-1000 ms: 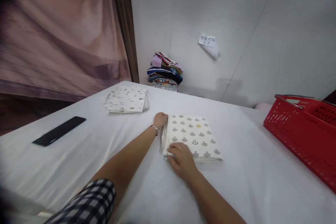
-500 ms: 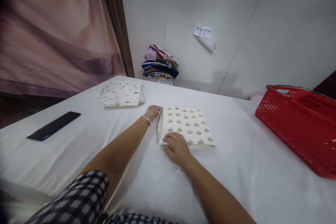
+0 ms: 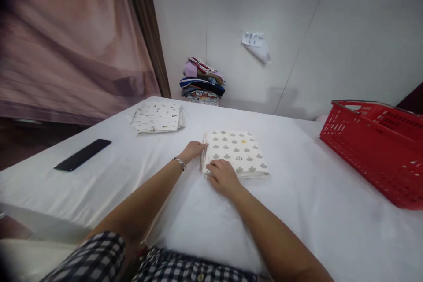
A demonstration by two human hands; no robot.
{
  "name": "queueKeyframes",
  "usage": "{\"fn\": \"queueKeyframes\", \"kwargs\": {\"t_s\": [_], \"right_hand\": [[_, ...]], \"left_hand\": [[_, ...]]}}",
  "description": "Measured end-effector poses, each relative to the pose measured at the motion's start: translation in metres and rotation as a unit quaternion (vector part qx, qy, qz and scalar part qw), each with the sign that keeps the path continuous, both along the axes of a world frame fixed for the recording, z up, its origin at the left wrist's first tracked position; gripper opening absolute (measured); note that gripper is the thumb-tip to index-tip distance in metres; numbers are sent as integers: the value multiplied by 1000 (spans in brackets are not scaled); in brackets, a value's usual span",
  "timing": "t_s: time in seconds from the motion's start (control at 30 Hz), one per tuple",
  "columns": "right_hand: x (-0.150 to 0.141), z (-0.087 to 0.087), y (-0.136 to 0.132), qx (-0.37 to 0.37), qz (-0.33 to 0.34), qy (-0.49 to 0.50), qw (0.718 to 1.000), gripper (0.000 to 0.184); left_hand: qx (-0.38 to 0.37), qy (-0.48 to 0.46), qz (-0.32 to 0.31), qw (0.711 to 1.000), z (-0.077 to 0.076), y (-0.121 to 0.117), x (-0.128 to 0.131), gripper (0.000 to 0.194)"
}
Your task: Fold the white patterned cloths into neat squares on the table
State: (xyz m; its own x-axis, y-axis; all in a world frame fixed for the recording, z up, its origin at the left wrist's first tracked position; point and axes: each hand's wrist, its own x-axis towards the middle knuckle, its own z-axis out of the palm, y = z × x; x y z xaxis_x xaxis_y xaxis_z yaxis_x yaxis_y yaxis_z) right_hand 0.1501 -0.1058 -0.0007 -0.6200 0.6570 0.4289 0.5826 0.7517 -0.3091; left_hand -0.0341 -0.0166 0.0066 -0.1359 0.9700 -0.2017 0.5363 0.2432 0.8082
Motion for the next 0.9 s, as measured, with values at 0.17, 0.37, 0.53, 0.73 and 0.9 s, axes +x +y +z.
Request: {"fn": "queueKeyframes", "kwargs": {"t_s": [0.17,0.37,0.53,0.73,0.9], "right_hand": [[0,-1,-2,17,6,-3,1000,29],[2,-1,-2,37,20,10,999,29],[13,0,6,68,-33,47,996,26],[30,1,18,15,-118,52,991,20],[33,1,19,-25,-117,58,991,22]], "left_hand": [[10,71,-22,997,2,-5,6,40],[21,91,-1,996,2,-11,11,26],[27,107,29,994,-5,-17,12,21],[48,91,37,994,-9,-24,16,28],[72,115,39,990,-7,-31,23,25]]}}
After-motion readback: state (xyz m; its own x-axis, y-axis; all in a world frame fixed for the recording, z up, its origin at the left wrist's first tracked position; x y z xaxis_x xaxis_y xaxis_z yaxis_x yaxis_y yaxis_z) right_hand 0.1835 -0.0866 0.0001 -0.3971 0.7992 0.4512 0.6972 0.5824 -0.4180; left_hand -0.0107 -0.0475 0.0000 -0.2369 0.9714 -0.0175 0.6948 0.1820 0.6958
